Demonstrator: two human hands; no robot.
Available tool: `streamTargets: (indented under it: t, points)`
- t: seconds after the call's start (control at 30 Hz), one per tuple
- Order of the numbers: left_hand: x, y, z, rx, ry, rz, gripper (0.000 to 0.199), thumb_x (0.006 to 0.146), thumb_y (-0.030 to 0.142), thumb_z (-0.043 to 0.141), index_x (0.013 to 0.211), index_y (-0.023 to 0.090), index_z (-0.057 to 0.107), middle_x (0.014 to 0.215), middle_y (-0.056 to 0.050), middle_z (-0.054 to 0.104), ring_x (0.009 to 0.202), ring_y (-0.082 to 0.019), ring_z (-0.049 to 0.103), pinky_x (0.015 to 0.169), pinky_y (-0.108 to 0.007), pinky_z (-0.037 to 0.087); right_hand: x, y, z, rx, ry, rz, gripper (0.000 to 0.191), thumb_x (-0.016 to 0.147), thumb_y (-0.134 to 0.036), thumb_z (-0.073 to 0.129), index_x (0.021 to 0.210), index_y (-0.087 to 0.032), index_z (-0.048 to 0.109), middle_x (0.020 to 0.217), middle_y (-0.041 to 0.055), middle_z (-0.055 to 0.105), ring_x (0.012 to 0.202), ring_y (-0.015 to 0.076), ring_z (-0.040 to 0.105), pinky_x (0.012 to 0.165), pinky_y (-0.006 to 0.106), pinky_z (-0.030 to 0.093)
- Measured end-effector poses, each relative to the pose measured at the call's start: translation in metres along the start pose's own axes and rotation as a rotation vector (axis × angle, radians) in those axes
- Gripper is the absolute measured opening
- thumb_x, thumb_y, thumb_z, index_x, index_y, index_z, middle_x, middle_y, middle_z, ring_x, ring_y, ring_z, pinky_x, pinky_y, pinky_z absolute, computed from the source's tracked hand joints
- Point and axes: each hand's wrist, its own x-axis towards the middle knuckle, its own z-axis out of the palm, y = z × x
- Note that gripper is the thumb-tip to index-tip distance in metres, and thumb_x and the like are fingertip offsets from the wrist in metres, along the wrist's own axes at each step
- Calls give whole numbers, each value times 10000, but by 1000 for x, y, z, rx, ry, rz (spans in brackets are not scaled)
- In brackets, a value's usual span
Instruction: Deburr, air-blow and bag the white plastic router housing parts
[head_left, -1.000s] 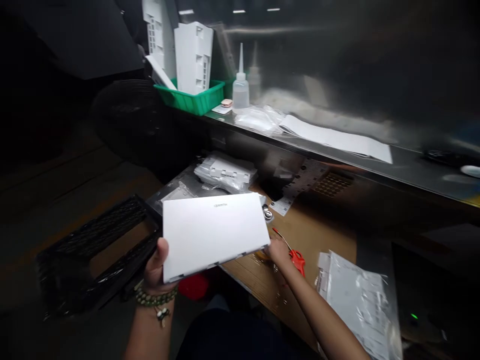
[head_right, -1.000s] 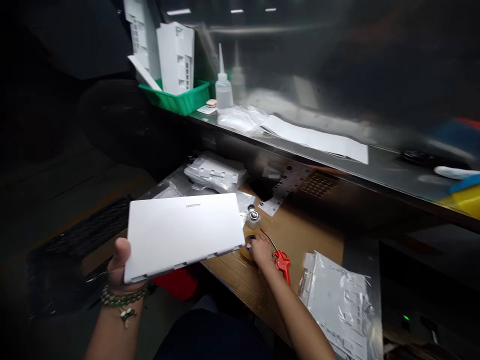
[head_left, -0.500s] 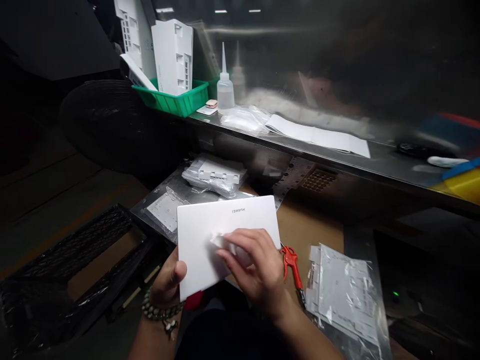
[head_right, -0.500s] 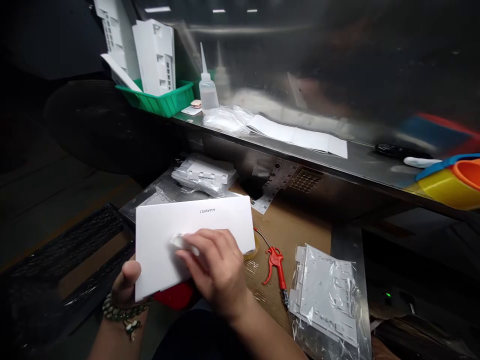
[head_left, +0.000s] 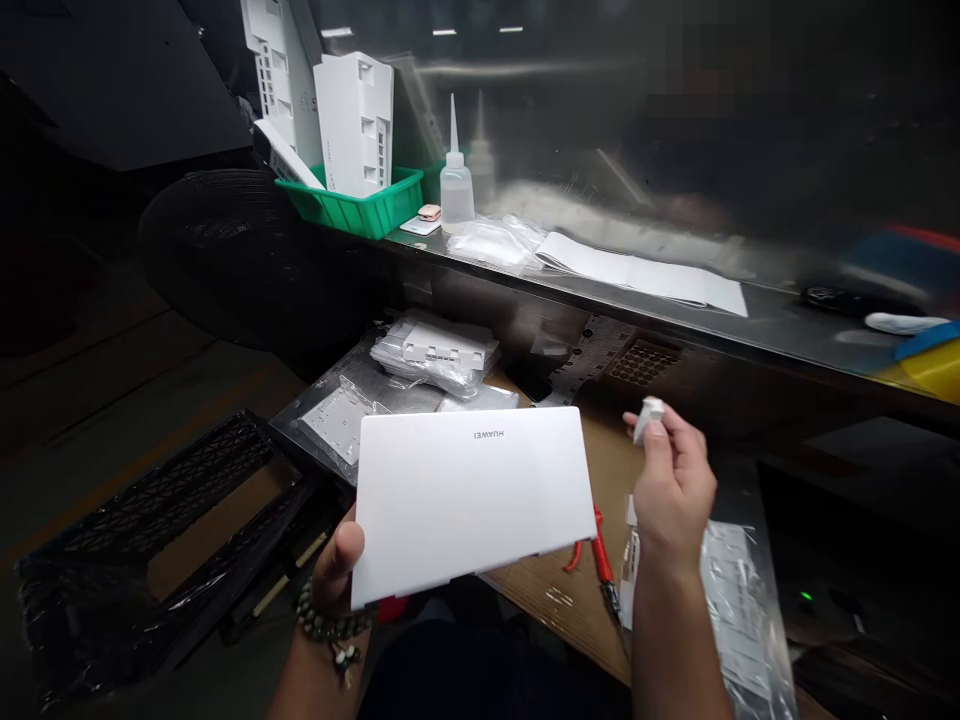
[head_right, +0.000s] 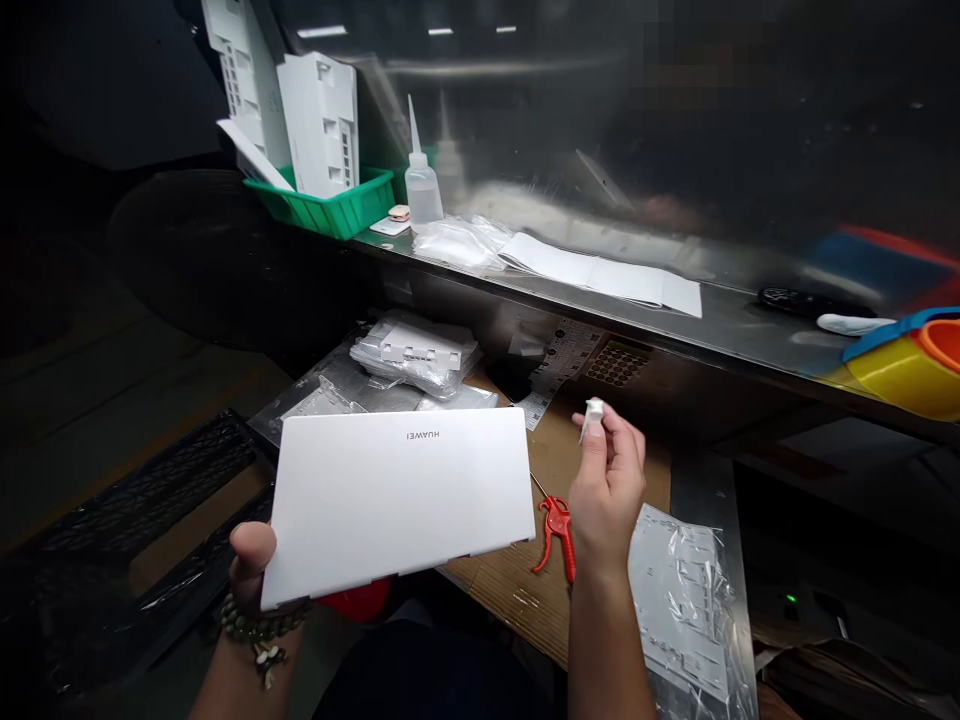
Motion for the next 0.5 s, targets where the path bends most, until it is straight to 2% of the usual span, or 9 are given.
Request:
streamTargets:
  t: [0.1, 0.17, 0.23, 0.3, 0.33, 0.43, 0.5]
  points:
    - [-1, 1, 2, -1, 20, 25, 663, 797, 684, 667, 1350, 318, 655, 1232, -68, 757, 1325, -419, 553, 1131, -595, 419, -10, 13, -5, 236, -240, 356, 346, 910, -489, 644, 1124, -219, 673, 1055, 78, 726, 957, 255, 718, 847, 433, 579]
    - [2, 6, 5, 108, 63, 29, 626, 783, 623, 720, 1301, 273, 689, 1173, -93, 777, 1267, -432, 601, 1097, -594, 462, -22, 16, -5, 284, -328, 479, 380, 905, -520, 641, 1140, -222, 670, 1074, 85, 741, 962, 264, 715, 818, 411, 580]
    - [9, 11, 8, 354, 125, -8, 622, 745, 469, 822, 1304, 234, 680, 1193, -119, 767, 1226, -435, 632, 1071, -574, 496, -34, 15, -4, 211, -269, 426, 413, 920, -531, 627, 1196, -225, 656, 1153, 85, 730, 1030, 258, 689, 863, 385, 557]
    - [19, 15, 10, 589, 194, -46, 663, 693, 349, 888, 1303, 212, 669, 1211, -130, 758, 1183, -423, 660, 1053, -563, 513, -45, 14, -4, 117, -154, 273, 414, 950, -519, 595, 1247, -231, 621, 1204, 81, 706, 1080, 242, 661, 902, 362, 530]
    - [25, 15, 10, 641, 235, -55, 666, 676, 344, 902, 1285, 201, 673, 1197, -129, 762, 1166, -418, 669, 1050, -568, 512, -50, 14, -5, 90, -114, 196, 403, 965, -508, 575, 1256, -230, 603, 1201, 83, 700, 1078, 235, 656, 903, 357, 525]
    - [38, 10, 10, 578, 353, -37, 543, 672, 456, 892, 1116, 183, 741, 1057, -107, 800, 1100, -409, 701, 1028, -578, 531, -60, 19, -9, 105, -105, 20, 339, 1001, -460, 523, 1244, -228, 572, 1148, 89, 693, 1034, 222, 670, 876, 353, 532]
    - [42, 5, 8, 568, 374, 18, 424, 676, 485, 882, 980, 206, 781, 945, -78, 813, 1000, -380, 739, 955, -534, 591, -63, 23, -12, 156, -129, -58, 295, 1015, -418, 508, 1244, -239, 558, 1129, 86, 689, 1016, 216, 680, 861, 355, 540]
